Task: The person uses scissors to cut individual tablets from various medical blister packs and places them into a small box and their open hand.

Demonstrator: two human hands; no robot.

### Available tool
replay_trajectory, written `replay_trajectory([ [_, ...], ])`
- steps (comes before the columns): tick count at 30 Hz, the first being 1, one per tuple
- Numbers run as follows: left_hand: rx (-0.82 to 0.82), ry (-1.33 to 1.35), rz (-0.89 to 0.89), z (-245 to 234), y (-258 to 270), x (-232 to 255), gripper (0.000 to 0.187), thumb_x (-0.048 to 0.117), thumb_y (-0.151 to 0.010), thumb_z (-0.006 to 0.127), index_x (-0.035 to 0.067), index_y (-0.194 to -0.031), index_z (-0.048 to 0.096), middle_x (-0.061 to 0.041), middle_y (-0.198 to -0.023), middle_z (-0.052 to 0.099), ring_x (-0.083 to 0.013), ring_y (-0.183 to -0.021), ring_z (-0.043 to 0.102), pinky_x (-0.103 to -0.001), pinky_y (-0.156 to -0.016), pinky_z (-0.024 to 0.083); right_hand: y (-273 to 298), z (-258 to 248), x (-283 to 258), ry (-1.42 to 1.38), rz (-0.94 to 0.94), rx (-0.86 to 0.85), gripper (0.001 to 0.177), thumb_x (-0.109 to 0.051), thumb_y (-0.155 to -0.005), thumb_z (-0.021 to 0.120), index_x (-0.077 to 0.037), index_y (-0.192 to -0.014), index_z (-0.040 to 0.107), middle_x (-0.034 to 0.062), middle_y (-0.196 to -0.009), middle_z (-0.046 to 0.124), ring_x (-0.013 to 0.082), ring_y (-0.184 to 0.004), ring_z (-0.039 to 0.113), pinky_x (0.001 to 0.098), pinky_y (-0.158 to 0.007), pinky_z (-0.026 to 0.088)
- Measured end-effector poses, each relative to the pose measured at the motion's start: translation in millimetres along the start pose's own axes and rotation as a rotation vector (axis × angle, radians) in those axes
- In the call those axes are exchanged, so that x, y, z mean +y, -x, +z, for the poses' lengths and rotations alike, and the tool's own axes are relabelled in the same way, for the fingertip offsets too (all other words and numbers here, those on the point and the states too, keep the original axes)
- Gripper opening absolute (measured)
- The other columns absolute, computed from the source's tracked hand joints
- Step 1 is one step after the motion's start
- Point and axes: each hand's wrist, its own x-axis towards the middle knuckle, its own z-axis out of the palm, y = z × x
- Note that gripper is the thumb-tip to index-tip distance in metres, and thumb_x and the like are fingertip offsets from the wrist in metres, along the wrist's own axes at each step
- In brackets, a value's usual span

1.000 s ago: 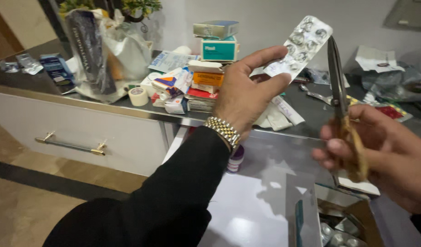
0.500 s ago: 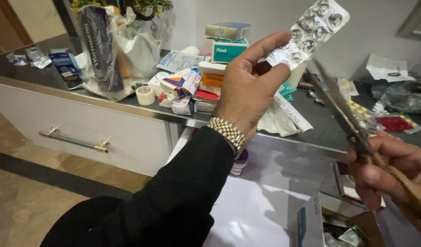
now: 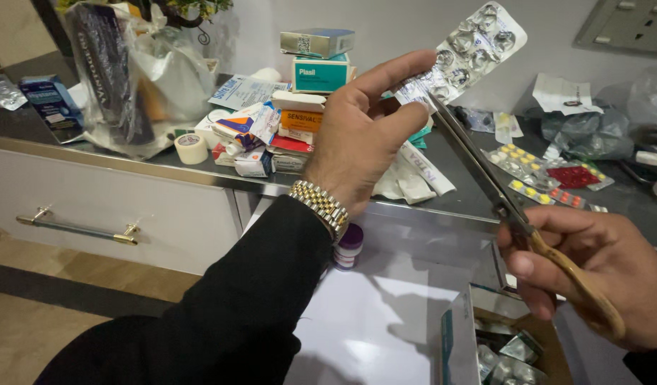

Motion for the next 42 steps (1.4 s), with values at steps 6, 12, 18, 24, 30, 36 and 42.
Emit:
replay_trajectory([
  [6,0.004,-0.055,-0.037,-1.0,-0.2,2.3,0.054,0.001,-0.088,0.069,0.001,-0.141,0.063,-0.012,-0.120,0.072,-0.0106,-0.096,0.067,-0.026,-0.092,0.060,0.2,0.6,-2.6,0.005,0.066,0.031,0.028,-0.002,-0.091,0.074,0.006,-0.116,0.065,0.0134,-0.080,0.060,0.0217,-0.053,0.056,0.0361,-0.041,0.048],
  [12,-0.009,-0.050,-0.031,0.6,0.8,0.3,0.053,0.002,-0.090,0.070,0.002,-0.142,0.063,-0.013,-0.122,0.073,-0.0096,-0.088,0.064,-0.026,-0.085,0.058,0.8,2.4,-1.9,-0.007,0.012,0.035,0.029,-0.002,-0.092,0.074,0.007,-0.118,0.065,0.0142,-0.080,0.060,0.0217,-0.053,0.057,0.0352,-0.041,0.048],
  [18,-0.018,-0.032,-0.031,0.3,0.0,-0.4,0.053,0.003,-0.090,0.070,0.003,-0.143,0.061,-0.012,-0.123,0.073,-0.0080,-0.092,0.066,-0.025,-0.088,0.060,0.8,6.5,-6.1,0.035,-0.005,0.015,0.029,-0.005,-0.094,0.075,0.004,-0.119,0.065,0.0118,-0.080,0.060,0.0205,-0.054,0.058,0.0347,-0.042,0.050],
  [24,-0.035,-0.018,-0.030,-0.4,1.4,0.2,0.053,0.002,-0.092,0.069,0.003,-0.144,0.061,-0.011,-0.120,0.072,-0.0074,-0.091,0.064,-0.025,-0.088,0.058,1.3,9.9,-13.1,0.114,0.099,0.037,0.026,-0.008,-0.092,0.074,0.002,-0.115,0.066,0.0121,-0.073,0.062,0.0197,-0.050,0.058,0.0346,-0.041,0.047],
  [30,-0.026,0.016,-0.039,-0.8,1.2,2.0,0.052,0.000,-0.091,0.069,0.002,-0.142,0.062,-0.010,-0.122,0.071,-0.0084,-0.094,0.065,-0.024,-0.089,0.057,0.2,1.4,-0.6,0.086,0.076,0.012,0.028,-0.005,-0.091,0.076,0.002,-0.114,0.062,0.0159,-0.068,0.059,0.0207,-0.051,0.058,0.0349,-0.041,0.047],
  [36,0.060,0.057,-0.069,-0.8,-2.4,0.0,0.040,0.002,-0.092,0.068,0.002,-0.132,0.067,-0.010,-0.121,0.071,-0.0113,-0.097,0.066,-0.028,-0.088,0.056,-0.4,-23.2,16.0,-0.044,-0.120,-0.084,0.039,-0.020,-0.093,0.078,0.009,-0.115,0.063,0.0162,-0.079,0.057,0.0225,-0.054,0.061,0.0353,-0.041,0.052],
  [42,0.164,0.131,-0.114,-0.4,-5.6,-0.2,0.044,-0.002,-0.087,0.071,0.002,-0.127,0.052,-0.010,-0.111,0.063,-0.0185,-0.095,0.068,-0.036,-0.080,0.064,-2.6,-38.8,15.7,-0.205,-0.069,0.002,0.052,-0.032,-0.097,0.072,0.011,-0.120,0.053,0.0131,-0.076,0.051,0.0260,-0.055,0.056,0.0405,-0.042,0.048],
])
